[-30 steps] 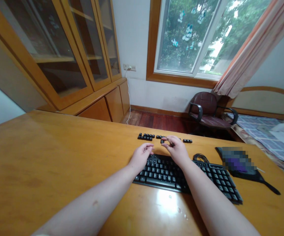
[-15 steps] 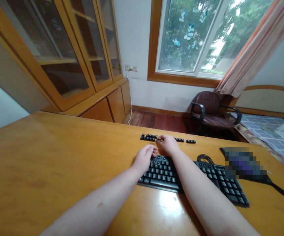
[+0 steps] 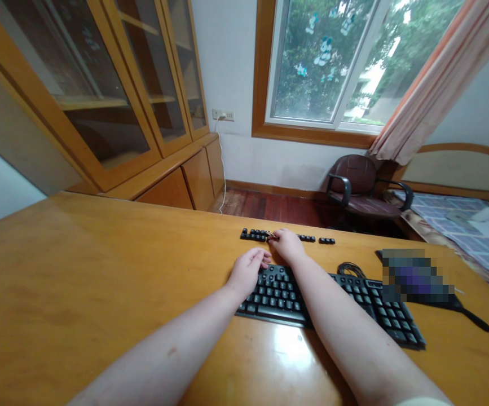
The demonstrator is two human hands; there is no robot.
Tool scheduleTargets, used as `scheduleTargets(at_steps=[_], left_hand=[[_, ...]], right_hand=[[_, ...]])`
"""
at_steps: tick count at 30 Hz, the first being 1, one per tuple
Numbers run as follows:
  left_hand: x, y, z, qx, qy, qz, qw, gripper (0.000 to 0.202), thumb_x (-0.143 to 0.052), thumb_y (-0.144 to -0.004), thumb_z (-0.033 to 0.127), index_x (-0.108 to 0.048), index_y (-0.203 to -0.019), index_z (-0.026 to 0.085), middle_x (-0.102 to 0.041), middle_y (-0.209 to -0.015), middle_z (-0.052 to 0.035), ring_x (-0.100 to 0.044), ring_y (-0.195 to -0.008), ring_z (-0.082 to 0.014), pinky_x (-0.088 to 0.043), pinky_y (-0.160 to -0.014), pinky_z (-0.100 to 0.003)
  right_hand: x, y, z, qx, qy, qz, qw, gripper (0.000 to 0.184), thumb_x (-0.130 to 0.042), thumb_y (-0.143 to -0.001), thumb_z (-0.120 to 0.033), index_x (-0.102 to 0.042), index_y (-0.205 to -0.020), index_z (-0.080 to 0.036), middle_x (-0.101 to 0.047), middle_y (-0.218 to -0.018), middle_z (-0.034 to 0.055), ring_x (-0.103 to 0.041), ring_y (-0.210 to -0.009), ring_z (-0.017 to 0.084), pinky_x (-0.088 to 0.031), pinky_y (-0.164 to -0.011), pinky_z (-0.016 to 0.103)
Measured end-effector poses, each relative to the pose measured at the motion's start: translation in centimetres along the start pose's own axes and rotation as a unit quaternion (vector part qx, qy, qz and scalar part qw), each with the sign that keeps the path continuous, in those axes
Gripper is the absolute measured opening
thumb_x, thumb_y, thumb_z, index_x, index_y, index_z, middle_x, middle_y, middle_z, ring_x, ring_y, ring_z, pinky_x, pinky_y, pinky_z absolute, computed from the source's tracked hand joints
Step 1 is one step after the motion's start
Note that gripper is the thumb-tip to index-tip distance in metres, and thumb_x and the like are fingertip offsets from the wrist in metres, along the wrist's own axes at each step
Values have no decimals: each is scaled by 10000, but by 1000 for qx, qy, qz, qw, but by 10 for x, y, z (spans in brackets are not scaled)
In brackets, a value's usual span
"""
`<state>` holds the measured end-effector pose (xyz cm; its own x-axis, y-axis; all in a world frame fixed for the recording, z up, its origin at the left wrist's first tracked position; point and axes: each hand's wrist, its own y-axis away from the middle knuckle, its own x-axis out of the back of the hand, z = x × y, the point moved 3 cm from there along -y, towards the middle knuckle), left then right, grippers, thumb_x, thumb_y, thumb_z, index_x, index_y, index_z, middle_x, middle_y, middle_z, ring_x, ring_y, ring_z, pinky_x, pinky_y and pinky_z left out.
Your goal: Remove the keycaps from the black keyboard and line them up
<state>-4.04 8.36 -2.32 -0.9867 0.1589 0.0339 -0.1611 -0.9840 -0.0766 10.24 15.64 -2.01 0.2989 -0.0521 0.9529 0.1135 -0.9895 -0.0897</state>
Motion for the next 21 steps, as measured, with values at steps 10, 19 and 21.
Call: scheduleTargets(at_steps=[10, 19, 21], left_hand=[[-1, 1, -1, -9, -16, -1, 1000, 282, -417, -856, 343, -613, -831, 141, -633, -760, -42, -595, -675, -149, -472, -688, -272], [0, 1, -3, -20, -34, -6, 999, 292, -410, -862, 362, -614, -840, 154, -641, -773, -35, -601, -688, -156, -473, -698, -274], [0, 1, -3, -21, -39, -4, 999, 299, -406, -865, 366, -615, -839, 153, -640, -771, -35, -601, -686, -155, -470, -699, -274]], right_hand=[[1, 0, 0, 6, 11, 12, 1000, 191, -526, -821, -326, -677, -844, -211, -647, -900, 65, -577, -844, 174, -385, -695, 237], [1, -1, -2, -9, 14, -2, 1000, 182, -533, -819, -331, -676, -847, -222, -678, -915, 63, -589, -844, 177, -382, -676, 234], [1, -1, -2, -7, 15, 2, 1000, 185, -533, -818, -334, -677, -849, -222, -680, -916, 63, -590, -839, 178, -381, -669, 235]])
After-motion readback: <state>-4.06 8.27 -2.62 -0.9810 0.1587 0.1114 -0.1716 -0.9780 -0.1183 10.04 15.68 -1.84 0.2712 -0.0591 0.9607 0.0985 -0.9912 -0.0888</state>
